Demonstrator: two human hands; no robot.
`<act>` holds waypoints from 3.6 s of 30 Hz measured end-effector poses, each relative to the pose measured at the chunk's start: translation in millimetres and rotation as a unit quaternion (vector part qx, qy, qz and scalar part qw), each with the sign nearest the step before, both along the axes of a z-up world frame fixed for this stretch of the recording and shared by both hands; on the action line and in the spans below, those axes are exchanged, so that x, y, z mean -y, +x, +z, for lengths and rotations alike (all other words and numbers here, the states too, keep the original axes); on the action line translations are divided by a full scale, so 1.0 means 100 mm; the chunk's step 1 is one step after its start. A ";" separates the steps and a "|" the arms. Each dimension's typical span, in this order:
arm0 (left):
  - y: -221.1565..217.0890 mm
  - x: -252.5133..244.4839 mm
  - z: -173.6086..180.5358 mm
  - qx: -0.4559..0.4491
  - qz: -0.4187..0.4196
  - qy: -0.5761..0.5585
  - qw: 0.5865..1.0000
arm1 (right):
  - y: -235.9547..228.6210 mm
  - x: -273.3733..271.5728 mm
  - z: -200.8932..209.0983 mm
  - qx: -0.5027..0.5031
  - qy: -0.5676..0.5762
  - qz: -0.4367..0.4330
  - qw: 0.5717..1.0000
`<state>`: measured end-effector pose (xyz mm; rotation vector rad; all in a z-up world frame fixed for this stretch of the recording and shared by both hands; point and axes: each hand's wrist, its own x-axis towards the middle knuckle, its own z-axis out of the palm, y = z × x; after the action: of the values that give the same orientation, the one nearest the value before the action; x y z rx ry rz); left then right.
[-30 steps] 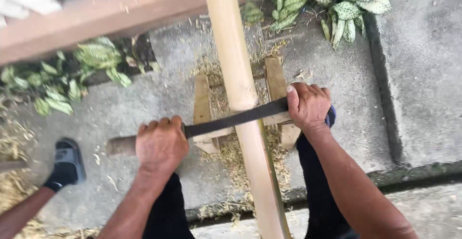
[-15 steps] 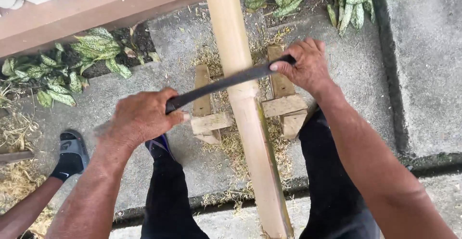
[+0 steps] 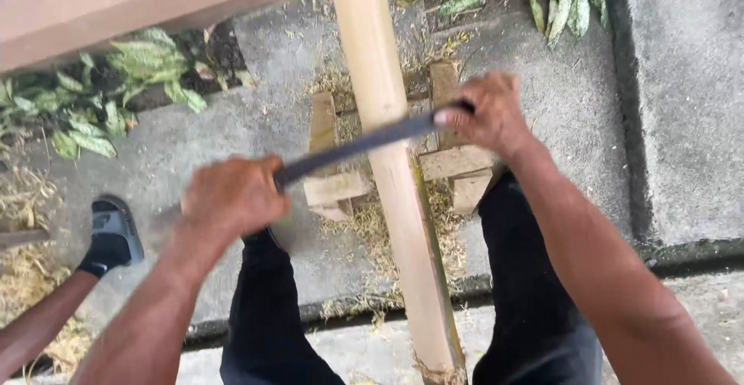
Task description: Stripping and shaving a piece of bamboo using a large machete or blade.
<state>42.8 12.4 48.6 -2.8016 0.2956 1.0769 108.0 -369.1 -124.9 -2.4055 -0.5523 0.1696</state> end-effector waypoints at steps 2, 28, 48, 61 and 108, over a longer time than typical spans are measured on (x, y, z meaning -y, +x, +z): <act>0.19 0.15 0.22 -0.086 0.115 0.033 0.989 | 0.26 -0.03 0.06 0.078 -0.034 -0.024 0.996; -0.05 -0.52 -1.14 -0.023 0.154 -0.164 0.974 | -0.07 -0.38 0.91 0.161 -0.259 0.020 0.952; -3.07 0.08 -0.52 0.046 0.759 -0.469 0.449 | 0.15 -1.28 0.30 0.068 -0.122 -0.085 0.986; -3.66 0.46 -0.13 0.055 0.761 -0.488 0.423 | -2.43 -1.06 1.24 -0.077 -0.385 0.271 0.879; -4.18 0.14 -0.81 -0.038 0.808 -0.567 0.156 | -2.26 -0.83 0.99 -0.009 -0.311 0.036 0.950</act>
<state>-375.3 -2.0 -32.9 0.5255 1.1320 -0.1830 -118.3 -285.7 -26.3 -2.9881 -0.6497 0.4567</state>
